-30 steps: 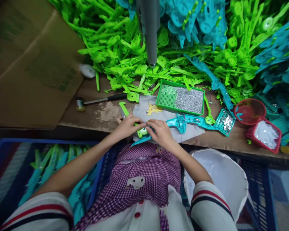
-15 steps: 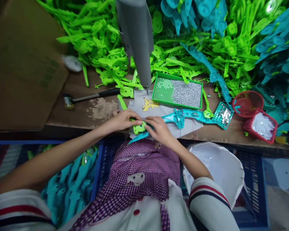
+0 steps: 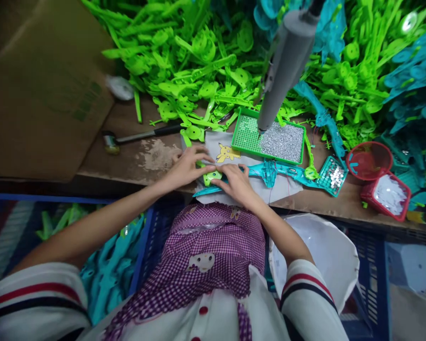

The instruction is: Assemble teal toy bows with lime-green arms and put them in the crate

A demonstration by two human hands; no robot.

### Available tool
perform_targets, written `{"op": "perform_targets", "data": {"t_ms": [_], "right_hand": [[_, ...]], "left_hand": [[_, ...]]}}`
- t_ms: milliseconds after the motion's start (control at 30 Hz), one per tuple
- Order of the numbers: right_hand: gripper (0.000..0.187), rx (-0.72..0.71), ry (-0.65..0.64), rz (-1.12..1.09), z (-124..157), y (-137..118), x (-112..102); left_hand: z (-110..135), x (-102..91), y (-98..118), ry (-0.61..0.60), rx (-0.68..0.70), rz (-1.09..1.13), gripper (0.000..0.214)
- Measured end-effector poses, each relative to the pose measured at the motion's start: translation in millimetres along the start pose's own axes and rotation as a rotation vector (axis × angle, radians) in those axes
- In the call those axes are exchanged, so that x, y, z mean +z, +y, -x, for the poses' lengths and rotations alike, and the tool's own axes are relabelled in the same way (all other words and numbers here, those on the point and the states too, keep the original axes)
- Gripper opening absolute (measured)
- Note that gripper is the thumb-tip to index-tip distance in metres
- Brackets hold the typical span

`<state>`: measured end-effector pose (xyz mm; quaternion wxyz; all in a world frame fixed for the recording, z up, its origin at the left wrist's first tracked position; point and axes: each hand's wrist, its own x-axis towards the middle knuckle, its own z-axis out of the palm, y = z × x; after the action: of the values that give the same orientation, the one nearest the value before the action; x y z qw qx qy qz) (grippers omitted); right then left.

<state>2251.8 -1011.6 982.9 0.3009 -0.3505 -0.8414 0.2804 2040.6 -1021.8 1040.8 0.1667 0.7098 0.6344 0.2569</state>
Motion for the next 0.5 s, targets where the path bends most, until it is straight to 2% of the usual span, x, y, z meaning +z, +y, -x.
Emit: {"op": "perform_targets", "data": {"t_ms": [100, 167, 267, 367, 500], "right_hand": [[0.036, -0.004, 0.027, 0.005, 1, 3, 2], [0.037, -0.017, 0.05, 0.0, 2, 4, 5], [0.04, -0.035, 0.077, -0.003, 4, 4, 6], [0.043, -0.061, 0.092, 0.006, 4, 2, 6], [0.038, -0.091, 0.095, -0.022, 5, 5, 8]], "left_hand": [[24, 4.7, -13, 0.321, -0.089, 0.164, 0.039], [38, 7.9, -24, 0.406, -0.212, 0.39, 0.043], [48, 11.2, -31, 0.353, -0.352, 0.636, 0.057], [48, 11.5, -25, 0.319, -0.459, 0.781, 0.074], [43, 10.1, -11, 0.298, -0.525, 0.917, 0.068]]}}
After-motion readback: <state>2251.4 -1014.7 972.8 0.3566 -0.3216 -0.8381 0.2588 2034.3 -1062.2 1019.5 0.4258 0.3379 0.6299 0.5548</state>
